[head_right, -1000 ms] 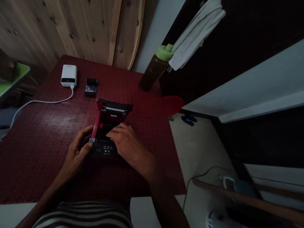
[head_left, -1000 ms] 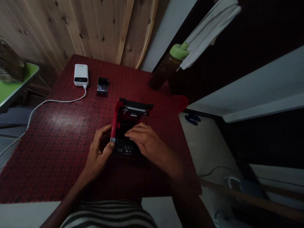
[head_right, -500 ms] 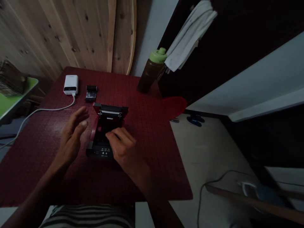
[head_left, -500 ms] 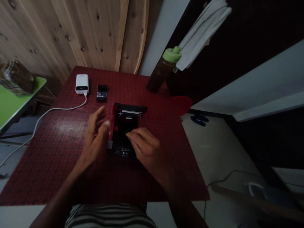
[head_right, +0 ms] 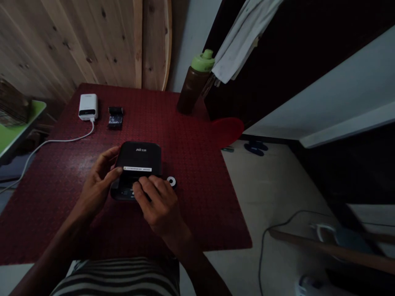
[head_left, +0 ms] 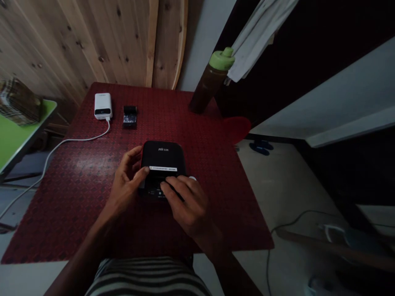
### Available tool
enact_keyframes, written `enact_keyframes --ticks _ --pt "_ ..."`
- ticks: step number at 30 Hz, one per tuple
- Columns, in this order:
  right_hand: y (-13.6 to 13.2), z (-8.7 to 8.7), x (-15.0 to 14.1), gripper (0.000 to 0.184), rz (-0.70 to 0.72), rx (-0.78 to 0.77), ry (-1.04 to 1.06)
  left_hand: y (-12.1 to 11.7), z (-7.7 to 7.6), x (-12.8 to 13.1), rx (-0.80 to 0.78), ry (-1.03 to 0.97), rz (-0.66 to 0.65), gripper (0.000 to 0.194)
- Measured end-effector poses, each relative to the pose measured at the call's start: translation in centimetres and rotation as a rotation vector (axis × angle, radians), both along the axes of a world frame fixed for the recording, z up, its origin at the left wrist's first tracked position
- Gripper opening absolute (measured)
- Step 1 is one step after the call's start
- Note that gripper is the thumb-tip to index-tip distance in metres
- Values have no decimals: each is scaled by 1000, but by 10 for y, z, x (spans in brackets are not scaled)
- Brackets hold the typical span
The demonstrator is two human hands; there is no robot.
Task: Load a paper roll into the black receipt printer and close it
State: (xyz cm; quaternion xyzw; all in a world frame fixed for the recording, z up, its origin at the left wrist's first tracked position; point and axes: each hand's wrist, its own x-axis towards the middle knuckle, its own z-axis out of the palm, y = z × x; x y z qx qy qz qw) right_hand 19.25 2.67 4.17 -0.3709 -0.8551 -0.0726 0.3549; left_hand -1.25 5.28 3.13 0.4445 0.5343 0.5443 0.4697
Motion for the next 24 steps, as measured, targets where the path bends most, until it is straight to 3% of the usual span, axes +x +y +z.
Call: enact_keyframes --ticks 6,14,19,24 --pt "-1 2 2 19 -37 -85 83 -11 -10 2 -114 -112 -62 71" --pt "-1 10 2 25 -26 -260 87 -10 -8 4 -120 -102 -54 68" --pt "-7 10 8 40 -16 -270 175 -19 -9 2 -168 -108 -20 67" --pt "-34 -2 17 71 -219 -339 317 -38 -10 -3 -190 -150 -4 60"
